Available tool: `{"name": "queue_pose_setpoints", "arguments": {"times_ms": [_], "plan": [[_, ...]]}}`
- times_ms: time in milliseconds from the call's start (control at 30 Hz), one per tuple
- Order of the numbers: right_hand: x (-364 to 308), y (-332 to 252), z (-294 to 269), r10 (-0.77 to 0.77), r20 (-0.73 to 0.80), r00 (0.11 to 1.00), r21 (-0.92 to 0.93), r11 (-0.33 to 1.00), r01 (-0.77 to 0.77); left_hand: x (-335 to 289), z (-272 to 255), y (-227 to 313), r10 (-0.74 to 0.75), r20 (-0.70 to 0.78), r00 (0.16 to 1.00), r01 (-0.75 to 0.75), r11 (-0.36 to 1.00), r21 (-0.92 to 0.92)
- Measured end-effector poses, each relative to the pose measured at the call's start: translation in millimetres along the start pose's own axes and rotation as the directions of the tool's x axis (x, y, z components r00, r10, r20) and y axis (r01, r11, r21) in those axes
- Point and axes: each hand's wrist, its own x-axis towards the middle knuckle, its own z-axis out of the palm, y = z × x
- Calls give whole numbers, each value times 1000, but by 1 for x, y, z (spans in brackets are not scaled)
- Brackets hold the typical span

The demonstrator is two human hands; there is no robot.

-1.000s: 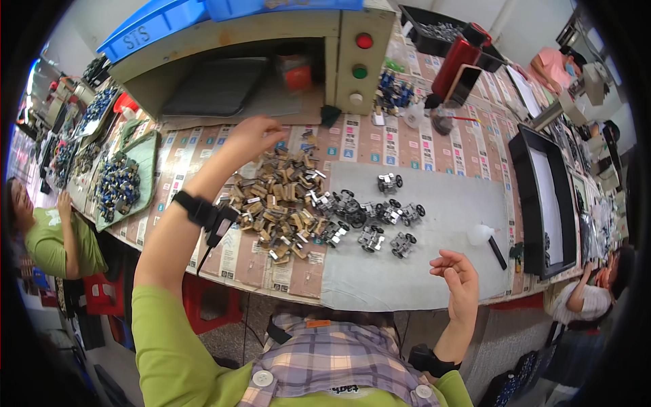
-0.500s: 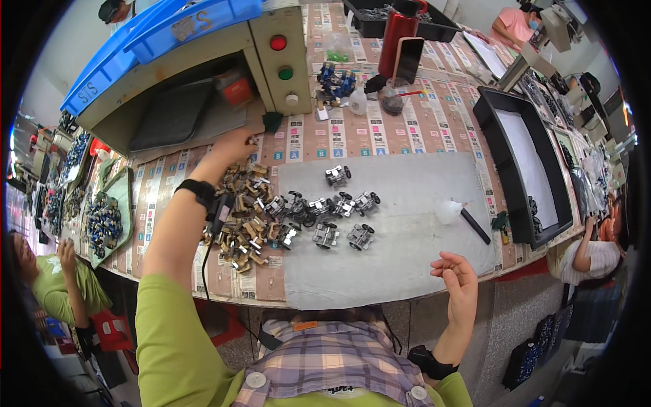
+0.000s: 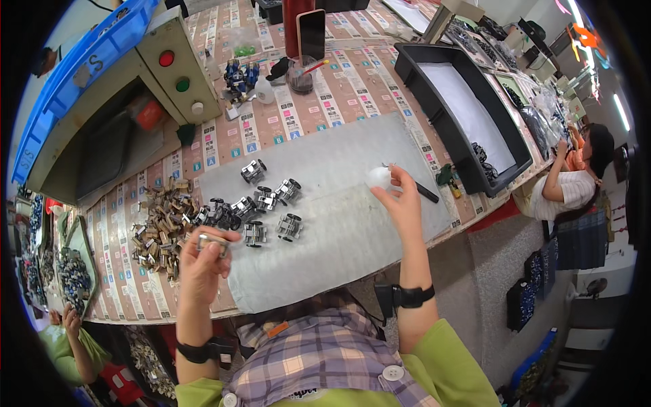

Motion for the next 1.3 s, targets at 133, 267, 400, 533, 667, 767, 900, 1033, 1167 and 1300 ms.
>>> {"name": "queue_pose_setpoints", "arguments": {"times_ms": [133,267,400,533,667,767,900,1033,1167,1300], "plan": [[11,24,11,39,100,994,-317,948,-6,-12,17,-23,-141,32,990,144,976,-164],[-20,-36,11,47,137,989,350,932,-93,-17,31,-27,-217,123,968,239,949,-205],[-72,-92,13,-67,294,953,646,749,-147,-21,32,-36,-254,214,943,307,914,-265],[-95,-104,19,-122,342,932,755,626,-196,-24,28,-35,-237,237,942,292,926,-237],[-105,-120,34,-157,350,923,778,597,-194,-29,21,-39,-191,237,952,233,958,-164],[-113,-136,50,-118,558,821,727,547,-416,-33,23,-45,-166,230,959,179,983,-38],[-117,-128,66,-197,589,784,697,614,-370,-43,18,-41,-136,283,949,181,973,-140],[-114,-128,68,-138,600,788,700,568,-433,-44,8,-36,-166,440,882,235,966,-108],[-108,-123,63,-59,481,875,747,551,-373,-44,7,-34,-141,418,898,211,969,-126],[-101,-130,49,-44,354,934,765,588,-262,-38,3,-34,-112,299,948,166,973,-163]]}}
